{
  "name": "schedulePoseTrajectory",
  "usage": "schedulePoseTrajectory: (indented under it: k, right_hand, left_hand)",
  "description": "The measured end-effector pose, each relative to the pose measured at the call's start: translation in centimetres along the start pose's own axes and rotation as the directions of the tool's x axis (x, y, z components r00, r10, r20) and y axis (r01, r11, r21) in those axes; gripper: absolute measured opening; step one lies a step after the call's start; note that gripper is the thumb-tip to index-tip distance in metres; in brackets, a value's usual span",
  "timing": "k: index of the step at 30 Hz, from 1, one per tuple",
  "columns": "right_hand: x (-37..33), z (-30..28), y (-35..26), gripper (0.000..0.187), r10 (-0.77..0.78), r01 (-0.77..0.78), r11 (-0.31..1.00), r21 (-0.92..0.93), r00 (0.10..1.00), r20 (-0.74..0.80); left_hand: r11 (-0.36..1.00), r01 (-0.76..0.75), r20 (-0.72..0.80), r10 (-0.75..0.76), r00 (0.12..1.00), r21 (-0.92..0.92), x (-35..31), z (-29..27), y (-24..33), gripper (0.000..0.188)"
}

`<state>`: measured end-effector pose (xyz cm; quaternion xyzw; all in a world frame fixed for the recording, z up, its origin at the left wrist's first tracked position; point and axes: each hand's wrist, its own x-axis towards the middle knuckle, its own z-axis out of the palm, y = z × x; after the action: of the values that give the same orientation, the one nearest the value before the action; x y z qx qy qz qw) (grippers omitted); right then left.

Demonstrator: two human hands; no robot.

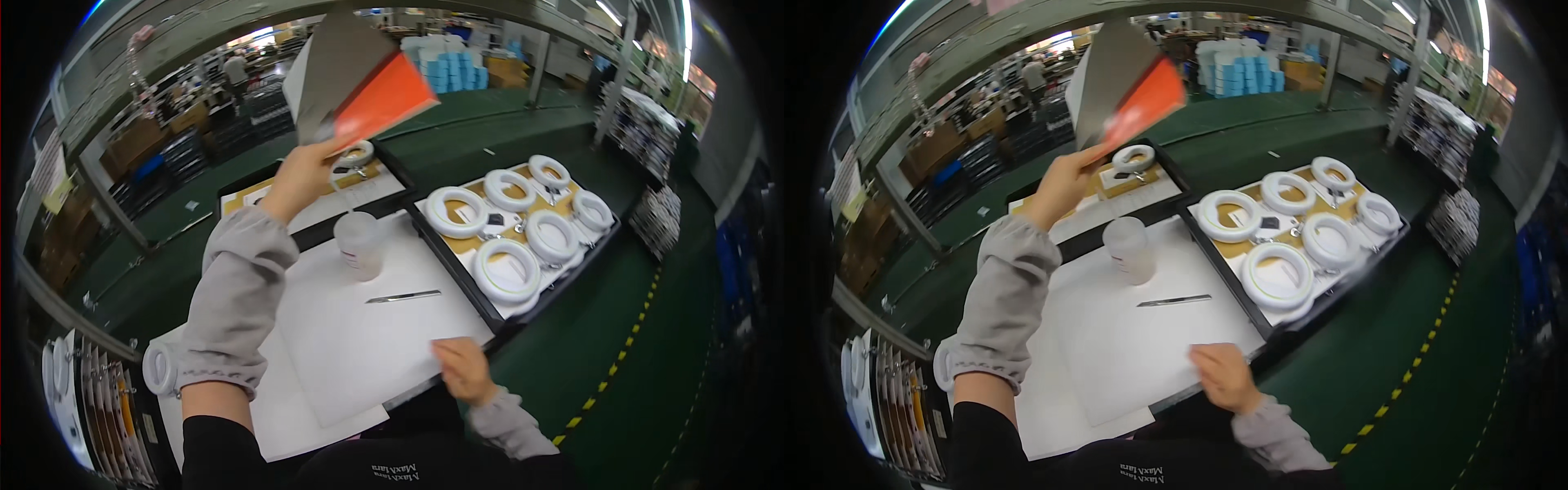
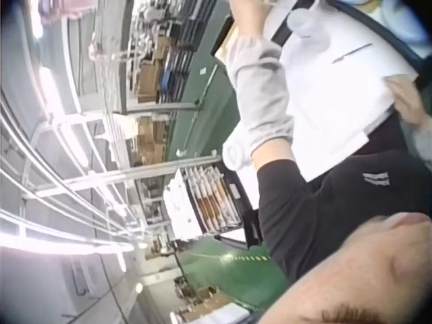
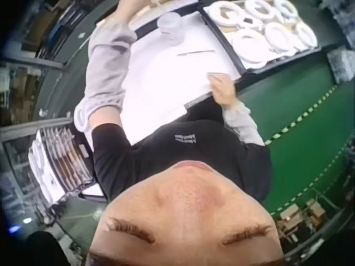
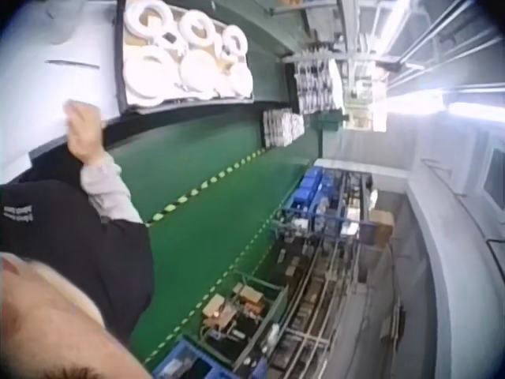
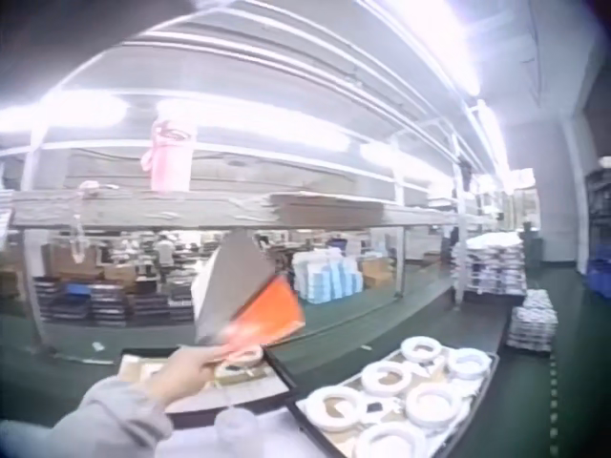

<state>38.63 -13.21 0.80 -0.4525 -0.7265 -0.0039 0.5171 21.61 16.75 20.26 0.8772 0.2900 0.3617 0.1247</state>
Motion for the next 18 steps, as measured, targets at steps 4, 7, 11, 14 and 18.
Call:
schedulePoseTrajectory:
  k: [4, 7, 11, 14, 18]
  right_hand:
    - [1.7, 3.2, -0.6, 0.031, -0.010, 0.004, 0.999, 0.049, 0.993, 0.118]
    - [1.3, 4.5, 0.0, 0.030, 0.010, -0.021, 0.995, 0.098, 0.994, 0.113]
    - [-0.1, 5.7, 0.7, 0.029, 0.190, -0.214, 0.946, 0.245, 0.975, 0.117]
    - [-0.2, 6.0, 1.1, 0.027, 0.269, -0.298, 0.915, 0.273, 0.953, 0.138]
    - [-0.2, 6.0, 1.4, 0.026, 0.309, -0.355, 0.889, 0.290, 0.932, 0.191]
  left_hand:
    - [0.916, -0.398, 0.116, 0.401, 0.909, -0.044, 3.1, 6.5, 5.5, 0.053]
    - [0.773, -0.631, 0.105, 0.635, 0.766, -0.069, 3.2, 11.6, 7.6, 0.054]
    - [0.722, -0.687, 0.373, 0.617, 0.693, 0.080, 0.8, 18.2, 7.7, 0.053]
    - [0.833, -0.552, 0.607, 0.423, 0.673, 0.032, -1.2, 20.7, 7.6, 0.059]
    - [0.919, -0.379, 0.611, 0.361, 0.704, -0.105, -1.6, 22.1, 6.6, 0.062]
